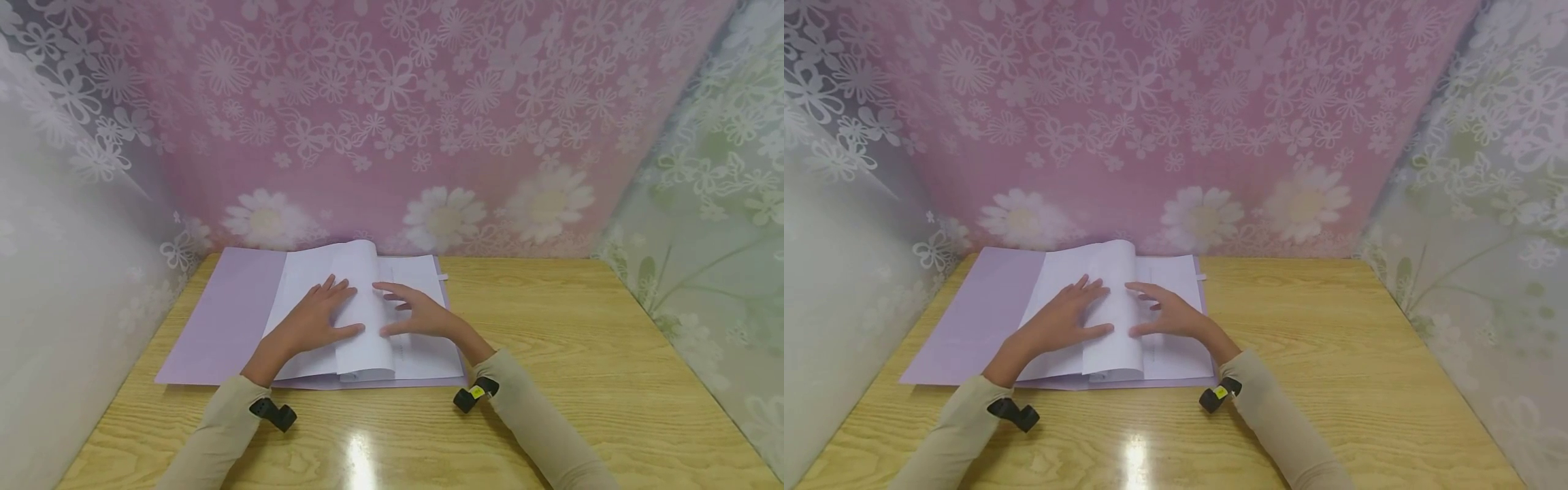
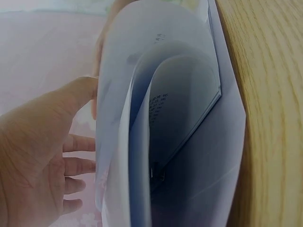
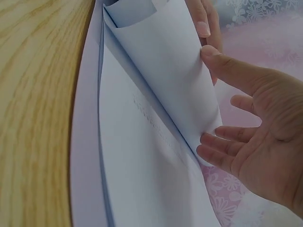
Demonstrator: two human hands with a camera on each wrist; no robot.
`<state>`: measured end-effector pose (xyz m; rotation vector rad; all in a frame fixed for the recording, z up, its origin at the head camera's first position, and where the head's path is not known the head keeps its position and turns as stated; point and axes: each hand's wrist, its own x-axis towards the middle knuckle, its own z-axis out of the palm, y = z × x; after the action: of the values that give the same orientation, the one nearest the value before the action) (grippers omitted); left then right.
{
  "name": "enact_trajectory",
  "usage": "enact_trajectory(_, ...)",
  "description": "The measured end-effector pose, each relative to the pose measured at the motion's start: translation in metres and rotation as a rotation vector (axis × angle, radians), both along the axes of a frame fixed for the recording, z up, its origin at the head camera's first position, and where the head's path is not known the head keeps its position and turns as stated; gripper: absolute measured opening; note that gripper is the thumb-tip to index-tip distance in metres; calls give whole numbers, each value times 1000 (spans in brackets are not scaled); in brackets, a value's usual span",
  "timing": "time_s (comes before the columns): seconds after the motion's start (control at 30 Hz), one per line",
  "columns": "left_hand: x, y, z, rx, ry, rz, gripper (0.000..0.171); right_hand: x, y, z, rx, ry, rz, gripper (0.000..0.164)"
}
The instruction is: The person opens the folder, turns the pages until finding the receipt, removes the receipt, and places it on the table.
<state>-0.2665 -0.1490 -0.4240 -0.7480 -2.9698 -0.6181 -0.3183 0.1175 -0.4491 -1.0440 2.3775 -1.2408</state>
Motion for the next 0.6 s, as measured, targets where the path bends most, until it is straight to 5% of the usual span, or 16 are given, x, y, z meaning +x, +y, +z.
enact_trajectory(0.6,0,0,-4,27,-24,-35,81,5,-7,0,-47,-66,72,78)
